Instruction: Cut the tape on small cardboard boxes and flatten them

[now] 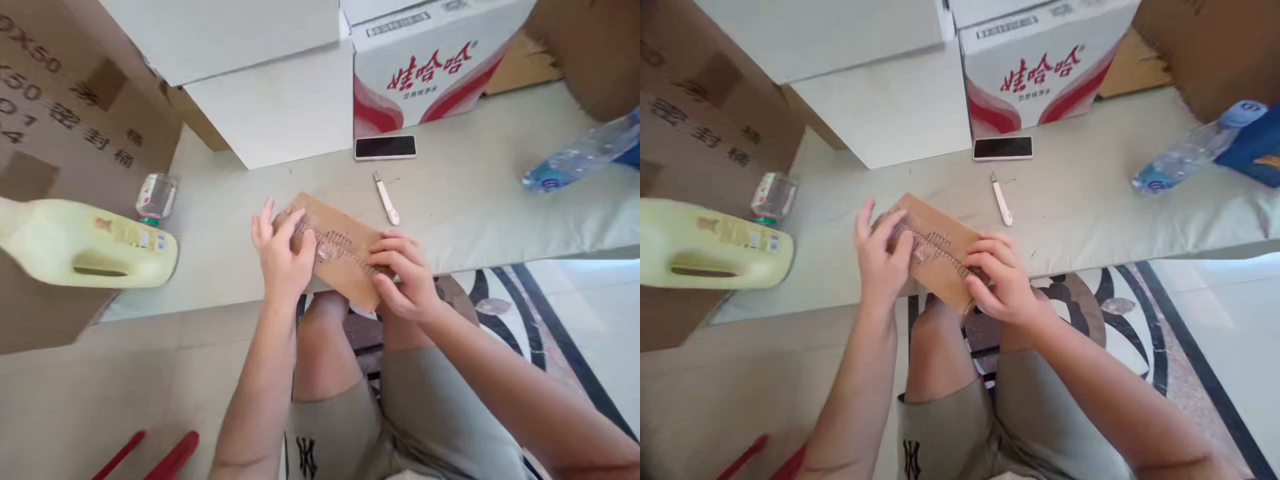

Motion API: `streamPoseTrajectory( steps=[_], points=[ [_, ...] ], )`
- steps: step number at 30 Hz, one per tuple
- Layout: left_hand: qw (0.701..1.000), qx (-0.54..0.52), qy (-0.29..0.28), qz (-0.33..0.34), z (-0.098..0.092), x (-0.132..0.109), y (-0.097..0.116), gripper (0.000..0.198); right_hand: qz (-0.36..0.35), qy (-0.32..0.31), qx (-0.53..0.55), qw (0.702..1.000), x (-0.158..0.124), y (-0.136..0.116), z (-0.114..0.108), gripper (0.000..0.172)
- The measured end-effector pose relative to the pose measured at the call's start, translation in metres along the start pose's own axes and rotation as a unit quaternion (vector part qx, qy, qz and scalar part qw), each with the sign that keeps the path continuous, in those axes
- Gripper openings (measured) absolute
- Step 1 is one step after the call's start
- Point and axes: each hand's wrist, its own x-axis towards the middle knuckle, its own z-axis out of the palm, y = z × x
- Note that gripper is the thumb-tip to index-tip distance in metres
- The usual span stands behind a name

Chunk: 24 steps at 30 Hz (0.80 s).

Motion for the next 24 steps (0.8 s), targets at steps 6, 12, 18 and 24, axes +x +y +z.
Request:
streamPoseTrajectory(
  steps=[6,12,18,24],
  points=[
    [0.998,-0.040,-0.050,-0.014,-0.006,0.004,-0.013,0.037,0.131,0.029,0.108,0.985,-0.018,0.001,-0.009,0.031],
    [0.993,-0.101,-0.054,-0.028,-0.021,-0.013,-0.037,0.045,0.463,-0.031,0.154,0.872,-0.041,0.011,-0.006,0.048],
    [0.930,-0.316,-0.016,-0.189,-0.040,-0.075,-0.056,0.076,0.362,-0.094,0.338,0.864,-0.057,-0.034,0.007,0.070],
    [0.717,-0.595,-0.117,-0.345,-0.032,-0.099,-0.024,0.077,0.136,-0.126,0.232,0.955,-0.028,-0.063,-0.004,0.055]
  ],
)
